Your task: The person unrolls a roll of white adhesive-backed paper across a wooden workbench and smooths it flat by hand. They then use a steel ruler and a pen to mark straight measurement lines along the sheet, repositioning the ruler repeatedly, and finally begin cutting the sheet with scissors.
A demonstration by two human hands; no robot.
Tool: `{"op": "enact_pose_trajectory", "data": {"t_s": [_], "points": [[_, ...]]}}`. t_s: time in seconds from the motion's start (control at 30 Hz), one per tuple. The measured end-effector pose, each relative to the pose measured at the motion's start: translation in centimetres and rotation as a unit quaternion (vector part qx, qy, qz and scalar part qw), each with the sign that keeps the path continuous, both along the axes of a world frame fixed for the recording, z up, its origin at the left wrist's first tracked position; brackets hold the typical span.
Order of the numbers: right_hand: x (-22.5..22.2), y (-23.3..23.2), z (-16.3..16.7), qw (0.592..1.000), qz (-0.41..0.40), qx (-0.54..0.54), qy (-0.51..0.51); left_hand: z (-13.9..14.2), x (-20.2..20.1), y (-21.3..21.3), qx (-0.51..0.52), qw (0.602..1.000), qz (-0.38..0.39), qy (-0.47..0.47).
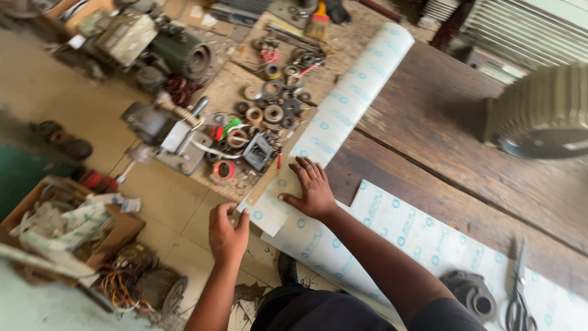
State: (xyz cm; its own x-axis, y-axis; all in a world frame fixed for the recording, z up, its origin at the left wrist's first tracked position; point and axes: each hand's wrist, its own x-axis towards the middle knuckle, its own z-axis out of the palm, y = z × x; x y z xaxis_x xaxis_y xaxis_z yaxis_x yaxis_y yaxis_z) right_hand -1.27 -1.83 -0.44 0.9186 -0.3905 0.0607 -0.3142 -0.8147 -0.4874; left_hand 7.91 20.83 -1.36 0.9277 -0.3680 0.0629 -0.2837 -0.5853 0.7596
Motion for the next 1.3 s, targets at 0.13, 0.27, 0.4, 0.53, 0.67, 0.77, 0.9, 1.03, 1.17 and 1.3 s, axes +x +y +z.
{"op": "enact_pose_trajectory", "data": {"t_s": [0.13, 0.27, 0.4, 0.53, 0.67, 0.77, 0.9, 1.03, 1.17, 1.3], "points": [[-5.5, -2.6, 1.1, 0.988, -0.086, 0.085, -0.100, 1.5, -2.0, -0.1, -0.030, 0.985, -0.138, -0.094], [-15.7, -4.6, 2.9, 0.984, -0.157, -0.011, -0.087, 3.4, -4.9, -3.0, -0.007, 0.941, -0.330, -0.079], [-26.2, -3.1, 5.0, 0.958, -0.281, -0.055, 0.008, 5.1, -8.2, -7.3, 0.034, 0.884, -0.464, -0.057], [-34.0, -0.2, 4.7, 0.918, -0.382, -0.099, 0.037, 5.4, -10.6, -11.6, 0.079, 0.838, -0.533, -0.084], [-42.6, 0.4, 3.0, 0.868, -0.481, -0.128, 0.004, 4.9, -13.5, -14.3, 0.141, 0.812, -0.557, -0.104], [-49.4, -0.3, 1.9, 0.815, -0.561, -0.142, 0.020, 4.4, -16.3, -15.1, 0.207, 0.795, -0.562, -0.099], [-57.1, -2.9, 0.5, 0.775, -0.618, -0.131, -0.019, 2.2, -20.4, -16.3, 0.282, 0.799, -0.509, -0.151], [-62.2, -6.2, -1.8, 0.794, -0.592, -0.135, -0.027, -1.3, -22.2, -15.4, 0.304, 0.861, -0.370, -0.173], [-66.4, -8.5, -3.6, 0.811, -0.577, -0.100, 0.001, -4.2, -21.9, -15.5, 0.338, 0.881, -0.267, -0.196], [-69.0, -9.5, -4.8, 0.818, -0.570, -0.078, 0.021, -4.8, -23.6, -15.6, 0.332, 0.884, -0.237, -0.226]]}}
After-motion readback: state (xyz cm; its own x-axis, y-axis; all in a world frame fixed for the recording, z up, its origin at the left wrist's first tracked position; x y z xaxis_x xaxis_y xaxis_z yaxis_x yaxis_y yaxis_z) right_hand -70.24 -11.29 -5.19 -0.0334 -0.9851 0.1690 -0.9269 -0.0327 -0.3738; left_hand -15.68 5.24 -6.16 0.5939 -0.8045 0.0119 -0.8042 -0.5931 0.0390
